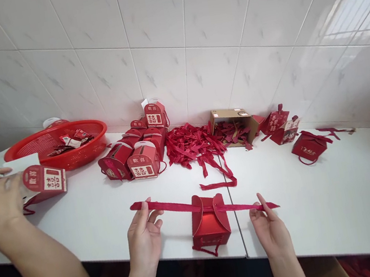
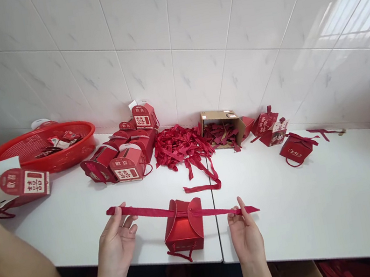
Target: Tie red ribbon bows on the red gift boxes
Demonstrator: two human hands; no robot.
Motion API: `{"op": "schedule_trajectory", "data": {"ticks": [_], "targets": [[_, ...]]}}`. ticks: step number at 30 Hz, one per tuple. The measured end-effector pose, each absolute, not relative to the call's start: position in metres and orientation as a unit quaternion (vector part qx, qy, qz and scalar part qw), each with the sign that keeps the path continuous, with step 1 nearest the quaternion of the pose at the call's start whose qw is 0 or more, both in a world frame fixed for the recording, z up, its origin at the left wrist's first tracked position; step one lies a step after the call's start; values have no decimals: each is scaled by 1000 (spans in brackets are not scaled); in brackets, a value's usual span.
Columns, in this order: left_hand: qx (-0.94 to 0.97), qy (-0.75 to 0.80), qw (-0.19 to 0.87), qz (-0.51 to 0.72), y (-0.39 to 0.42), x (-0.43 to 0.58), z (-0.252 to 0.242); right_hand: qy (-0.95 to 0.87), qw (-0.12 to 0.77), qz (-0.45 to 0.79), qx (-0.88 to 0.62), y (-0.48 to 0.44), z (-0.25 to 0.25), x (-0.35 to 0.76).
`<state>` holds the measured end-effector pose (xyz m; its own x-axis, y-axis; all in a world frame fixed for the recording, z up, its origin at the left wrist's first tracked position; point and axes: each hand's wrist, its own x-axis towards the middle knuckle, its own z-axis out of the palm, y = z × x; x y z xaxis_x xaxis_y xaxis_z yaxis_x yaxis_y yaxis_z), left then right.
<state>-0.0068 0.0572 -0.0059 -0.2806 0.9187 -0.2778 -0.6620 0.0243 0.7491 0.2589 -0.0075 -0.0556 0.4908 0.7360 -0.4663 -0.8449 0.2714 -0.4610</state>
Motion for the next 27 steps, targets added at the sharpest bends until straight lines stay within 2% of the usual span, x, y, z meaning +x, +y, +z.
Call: {"op": "schedule_trajectory", "data": {"ticks": [5, 9, 16, 21, 27], "targets": [[127, 432, 576, 682, 57, -6, -11, 23, 822, 410, -396, -12, -56, 268], [152, 430, 528, 717, 61, -11, -2, -25, 851, 309, -424, -15, -39, 276], [416, 325, 440, 727, 80, -7, 49, -238, 858, 174, -420, -10, 31, 277], [509, 275, 458, 675, 84, 21, 88, -347, 835, 222, -365, 8, 74, 263], [532, 236, 524, 621, 80, 46, 108, -425, 767, 317, -362, 26, 100, 241]]}}
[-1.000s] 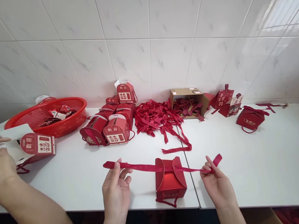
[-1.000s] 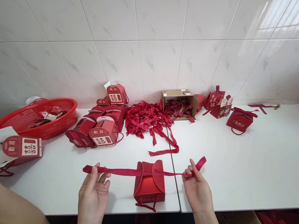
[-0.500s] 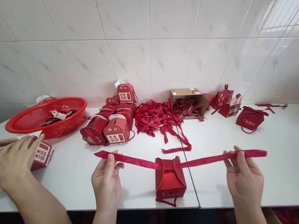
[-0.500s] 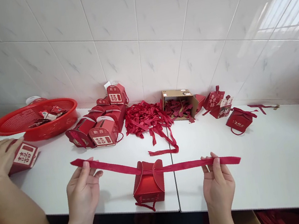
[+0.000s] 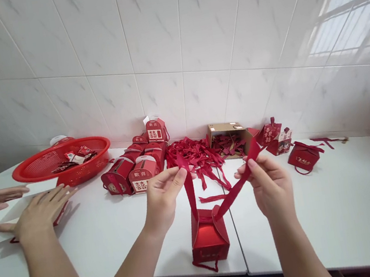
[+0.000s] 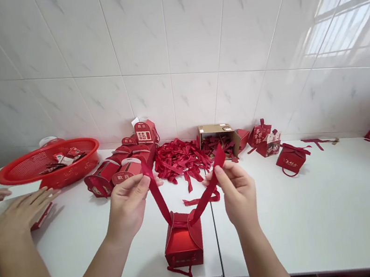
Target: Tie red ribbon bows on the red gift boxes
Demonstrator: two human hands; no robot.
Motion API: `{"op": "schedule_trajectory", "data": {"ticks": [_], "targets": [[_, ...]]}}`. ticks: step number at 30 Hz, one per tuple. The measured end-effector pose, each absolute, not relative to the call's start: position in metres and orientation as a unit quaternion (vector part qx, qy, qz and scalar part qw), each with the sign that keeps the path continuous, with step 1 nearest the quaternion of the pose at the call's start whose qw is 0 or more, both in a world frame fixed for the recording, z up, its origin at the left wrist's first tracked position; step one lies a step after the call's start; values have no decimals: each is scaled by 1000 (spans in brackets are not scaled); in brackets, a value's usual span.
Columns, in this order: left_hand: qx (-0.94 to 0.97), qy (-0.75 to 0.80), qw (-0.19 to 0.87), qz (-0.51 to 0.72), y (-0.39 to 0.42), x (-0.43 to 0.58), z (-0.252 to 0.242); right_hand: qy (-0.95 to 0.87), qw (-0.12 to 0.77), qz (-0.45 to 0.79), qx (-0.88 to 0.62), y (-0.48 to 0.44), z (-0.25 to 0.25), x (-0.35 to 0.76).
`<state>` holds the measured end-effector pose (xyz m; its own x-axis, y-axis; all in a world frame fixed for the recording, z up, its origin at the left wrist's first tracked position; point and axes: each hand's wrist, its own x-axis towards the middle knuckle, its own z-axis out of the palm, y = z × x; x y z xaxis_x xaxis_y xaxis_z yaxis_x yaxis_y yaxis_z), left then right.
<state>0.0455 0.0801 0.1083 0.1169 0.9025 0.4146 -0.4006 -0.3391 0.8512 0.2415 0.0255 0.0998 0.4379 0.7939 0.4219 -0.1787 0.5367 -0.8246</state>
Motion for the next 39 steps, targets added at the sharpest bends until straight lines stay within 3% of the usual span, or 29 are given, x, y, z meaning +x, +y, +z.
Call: {"op": "schedule_trajectory", "data": {"ticks": [16, 20, 25, 31, 36, 39], "targets": [[661, 302, 512, 458, 60, 49, 109, -624, 561, 379, -389, 20, 102, 204], [646, 264, 608, 380, 65, 42, 106, -658, 544, 358, -379, 27, 93, 211], [523, 229, 737, 363, 72, 35, 101, -814, 471, 122, -318, 32, 86, 225], [440, 269, 773, 370, 75, 32, 101, -856, 389, -111, -321, 34, 89, 229], [496, 271, 722, 400, 71, 32, 101, -849, 377, -149, -339, 34, 85, 229], [595, 298, 578, 471, 64, 33, 95, -819, 425, -123, -366, 32, 77, 230]]}}
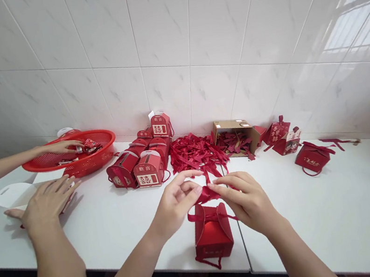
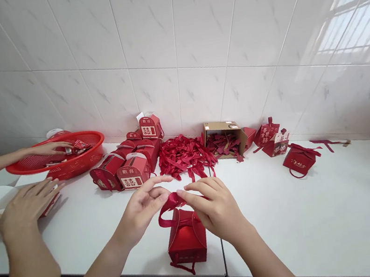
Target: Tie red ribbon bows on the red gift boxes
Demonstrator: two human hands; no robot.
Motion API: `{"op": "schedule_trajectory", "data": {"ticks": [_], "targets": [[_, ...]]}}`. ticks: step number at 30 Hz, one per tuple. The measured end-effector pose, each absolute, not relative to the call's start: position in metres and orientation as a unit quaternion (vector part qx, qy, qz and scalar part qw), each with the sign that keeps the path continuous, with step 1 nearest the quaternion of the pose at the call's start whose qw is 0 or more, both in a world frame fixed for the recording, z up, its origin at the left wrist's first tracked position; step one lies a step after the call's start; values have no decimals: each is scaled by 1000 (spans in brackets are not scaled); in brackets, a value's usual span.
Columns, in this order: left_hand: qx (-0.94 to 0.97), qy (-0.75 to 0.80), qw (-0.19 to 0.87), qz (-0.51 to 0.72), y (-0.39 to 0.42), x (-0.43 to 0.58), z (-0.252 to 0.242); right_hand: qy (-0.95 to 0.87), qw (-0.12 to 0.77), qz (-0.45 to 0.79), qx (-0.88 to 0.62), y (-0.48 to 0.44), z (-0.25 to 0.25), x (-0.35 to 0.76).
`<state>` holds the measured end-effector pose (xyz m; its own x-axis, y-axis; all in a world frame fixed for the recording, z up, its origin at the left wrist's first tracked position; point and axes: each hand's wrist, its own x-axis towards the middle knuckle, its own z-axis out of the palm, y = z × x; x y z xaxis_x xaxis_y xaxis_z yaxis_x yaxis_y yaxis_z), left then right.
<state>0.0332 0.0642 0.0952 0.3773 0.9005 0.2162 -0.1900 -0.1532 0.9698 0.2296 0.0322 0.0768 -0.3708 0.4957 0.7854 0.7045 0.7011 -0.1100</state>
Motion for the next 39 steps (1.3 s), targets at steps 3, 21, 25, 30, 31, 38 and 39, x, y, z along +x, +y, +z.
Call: {"op": "schedule_trajectory", "data": {"ticks": [3, 21, 25, 30, 31, 38, 39], "targets": [[652, 338, 400, 549, 59, 33, 85, -759, 519, -71, -388, 25, 65, 230], [564, 554, 334, 513, 61, -40, -26, -442, 555, 123, -694, -31, -45, 303], [652, 451, 402, 458, 57, 2, -15, -561, 501, 198, -628, -12, -28, 264], [671, 413, 440, 432, 55, 27, -18, -615, 430, 259, -608, 1, -23, 229], [667, 414, 447, 429, 55, 29, -19, -619, 424, 260, -608, 3, -23, 225], [653, 462, 420, 429, 54, 31, -25, -602, 465, 268, -592, 5, -28, 224], [652, 476, 406, 430, 55, 28, -25, -590, 478, 275, -590, 5, -29, 228]]}}
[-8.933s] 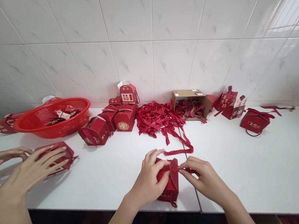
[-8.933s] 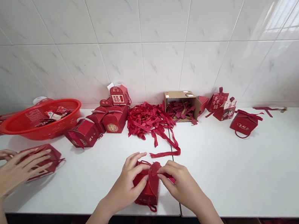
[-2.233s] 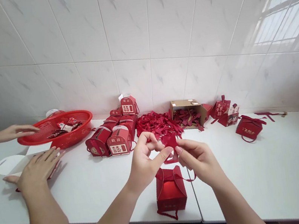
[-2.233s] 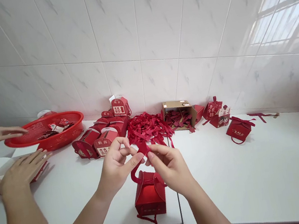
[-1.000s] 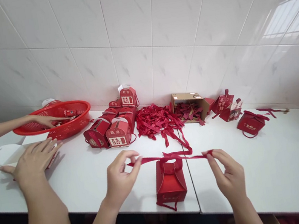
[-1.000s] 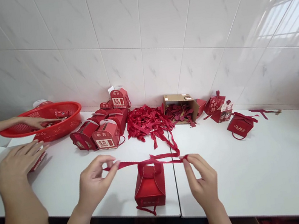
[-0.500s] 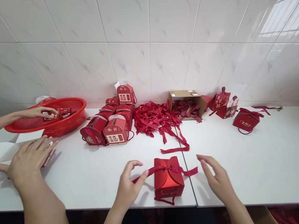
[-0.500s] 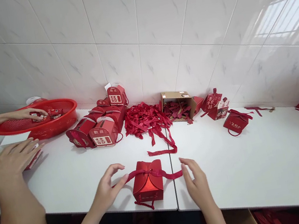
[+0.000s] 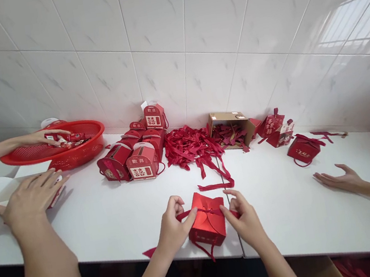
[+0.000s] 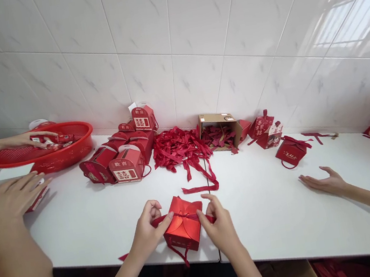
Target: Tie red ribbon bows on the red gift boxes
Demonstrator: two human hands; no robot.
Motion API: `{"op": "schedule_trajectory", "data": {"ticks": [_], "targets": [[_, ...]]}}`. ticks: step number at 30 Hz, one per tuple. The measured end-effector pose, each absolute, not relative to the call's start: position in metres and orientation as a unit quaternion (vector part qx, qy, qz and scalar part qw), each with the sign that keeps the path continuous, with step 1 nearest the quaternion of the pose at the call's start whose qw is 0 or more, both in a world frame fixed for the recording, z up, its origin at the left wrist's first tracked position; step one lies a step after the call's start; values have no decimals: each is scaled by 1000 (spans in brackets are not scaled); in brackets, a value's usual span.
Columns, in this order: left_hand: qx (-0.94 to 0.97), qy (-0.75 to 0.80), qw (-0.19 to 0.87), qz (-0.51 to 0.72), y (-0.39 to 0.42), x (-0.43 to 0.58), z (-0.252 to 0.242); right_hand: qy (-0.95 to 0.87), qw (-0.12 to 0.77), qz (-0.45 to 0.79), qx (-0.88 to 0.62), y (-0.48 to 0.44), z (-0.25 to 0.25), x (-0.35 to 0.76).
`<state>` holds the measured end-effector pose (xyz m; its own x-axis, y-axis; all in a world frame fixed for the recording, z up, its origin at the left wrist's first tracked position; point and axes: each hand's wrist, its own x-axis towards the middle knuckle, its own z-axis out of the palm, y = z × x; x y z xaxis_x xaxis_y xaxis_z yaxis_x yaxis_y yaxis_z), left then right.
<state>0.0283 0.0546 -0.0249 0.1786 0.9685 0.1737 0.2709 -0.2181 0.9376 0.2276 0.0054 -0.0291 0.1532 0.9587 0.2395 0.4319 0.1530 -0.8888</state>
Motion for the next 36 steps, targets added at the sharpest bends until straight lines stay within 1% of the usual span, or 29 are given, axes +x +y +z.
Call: {"op": "schedule_trajectory", "data": {"ticks": [3, 7, 11, 13, 14, 15, 17, 18, 20, 23, 25, 30, 34, 36], "targets": [[661, 491, 407, 395, 60, 17, -20, -577, 492, 292, -582, 4, -27, 241], [703, 487, 456, 248, 74, -2, -4, -669, 437, 244, -549, -1, -14, 257], [738, 415, 523, 101, 86, -11, 14, -732, 366, 177, -547, -5, -5, 261], [738, 358, 570, 56, 86, -9, 20, -725, 369, 132, -567, -4, -7, 257], [731, 330, 595, 51, 85, -7, 23, -713, 386, 105, -576, -3, -9, 254], [719, 308, 620, 62, 81, -3, 25, -698, 412, 76, -581, -2, -10, 250], [691, 292, 649, 124, 72, 6, 28, -664, 474, 31, -578, 0, -11, 241], [682, 302, 645, 166, 66, 11, 29, -650, 501, 23, -571, 0, -11, 237], [683, 340, 601, 237, 55, 20, 30, -639, 536, 50, -550, 1, -7, 229], [697, 384, 529, 296, 41, 30, 27, -639, 543, 135, -527, 1, 0, 220], [691, 397, 511, 321, 36, 33, 24, -633, 543, 161, -527, 1, 3, 216], [663, 417, 504, 363, 35, 33, 10, -631, 560, 112, -525, -4, 0, 215], [615, 413, 546, 391, 37, 30, 6, -629, 564, 65, -531, -8, -4, 225], [599, 412, 565, 390, 37, 29, 8, -631, 559, 63, -534, -11, -5, 230]]}}
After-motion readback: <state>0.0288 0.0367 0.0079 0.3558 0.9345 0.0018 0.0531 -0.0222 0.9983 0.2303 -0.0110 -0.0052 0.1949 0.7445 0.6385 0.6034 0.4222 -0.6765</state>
